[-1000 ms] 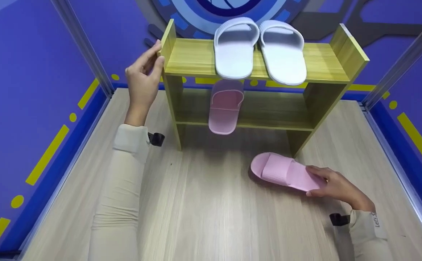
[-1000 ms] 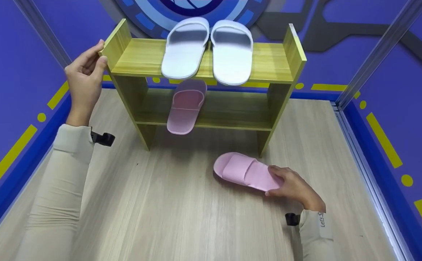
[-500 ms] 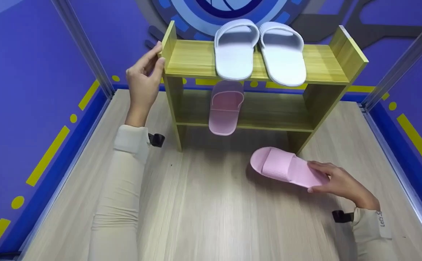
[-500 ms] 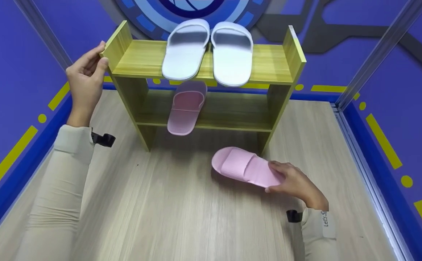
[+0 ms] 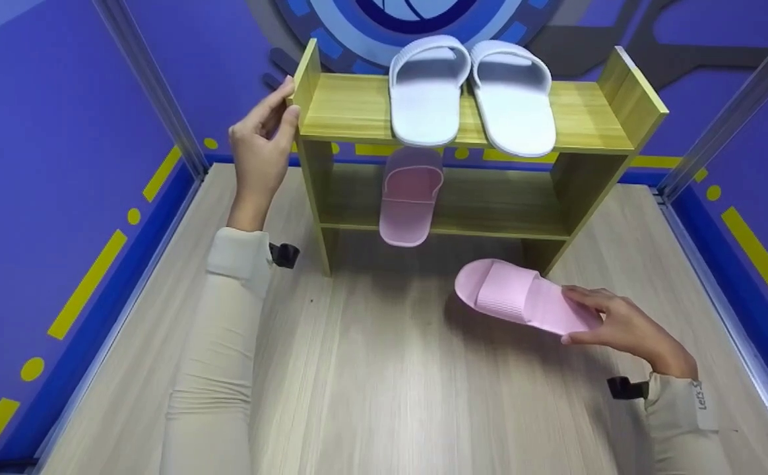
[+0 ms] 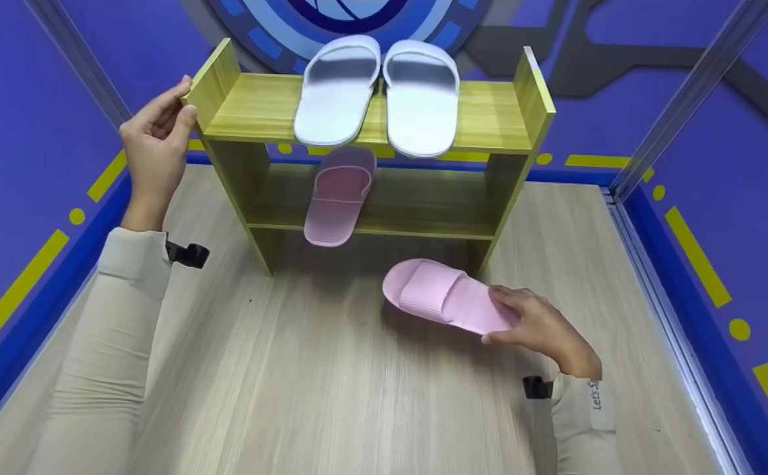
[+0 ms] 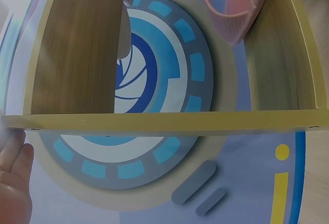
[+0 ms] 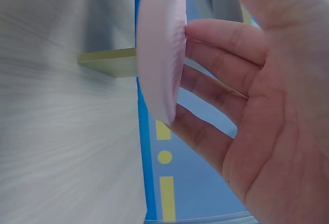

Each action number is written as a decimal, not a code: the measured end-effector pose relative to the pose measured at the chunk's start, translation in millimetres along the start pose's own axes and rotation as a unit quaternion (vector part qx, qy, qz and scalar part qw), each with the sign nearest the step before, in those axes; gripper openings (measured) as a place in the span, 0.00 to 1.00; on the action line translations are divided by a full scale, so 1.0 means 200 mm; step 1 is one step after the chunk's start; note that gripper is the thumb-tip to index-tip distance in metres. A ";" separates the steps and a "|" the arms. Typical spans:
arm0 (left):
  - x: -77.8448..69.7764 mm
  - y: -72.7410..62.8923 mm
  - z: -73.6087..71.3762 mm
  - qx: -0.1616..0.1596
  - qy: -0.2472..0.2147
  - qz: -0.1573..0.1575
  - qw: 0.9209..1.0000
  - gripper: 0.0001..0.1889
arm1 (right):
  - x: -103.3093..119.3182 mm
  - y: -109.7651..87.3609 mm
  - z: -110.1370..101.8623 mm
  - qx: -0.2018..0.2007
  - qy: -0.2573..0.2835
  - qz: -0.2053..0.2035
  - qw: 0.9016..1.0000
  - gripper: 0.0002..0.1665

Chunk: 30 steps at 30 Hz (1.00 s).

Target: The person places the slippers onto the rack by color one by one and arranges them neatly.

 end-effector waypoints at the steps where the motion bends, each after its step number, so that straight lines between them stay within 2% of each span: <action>1: 0.00 0.00 0.00 0.001 0.001 0.000 1.000 0.16 | 0.01 0.00 -0.01 -0.001 -0.001 -0.003 1.000 0.54; 8: 0.01 0.00 0.00 0.001 0.011 -0.002 1.000 0.16 | 0.06 0.00 -0.05 -0.021 -0.002 -0.034 0.999 0.53; 13: 0.01 0.00 0.00 -0.002 0.000 -0.008 1.000 0.16 | 0.08 -0.01 -0.08 -0.040 -0.009 -0.052 0.998 0.52; 21: 0.01 0.00 -0.01 -0.007 -0.005 0.021 1.000 0.16 | 0.13 -0.02 -0.12 -0.045 0.014 -0.051 0.998 0.50; 30: 0.01 0.00 -0.01 -0.007 -0.005 0.021 1.000 0.16 | 0.17 -0.03 -0.17 -0.063 0.033 -0.059 0.996 0.48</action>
Point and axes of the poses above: each hand's wrist, its own y-axis towards the middle knuckle, its own z-axis out of the palm, x = y × z, the point moved 4 cm from there along y, towards the middle knuckle, and after that the axes turned 14 degrees about z, right-handed, at the moved point
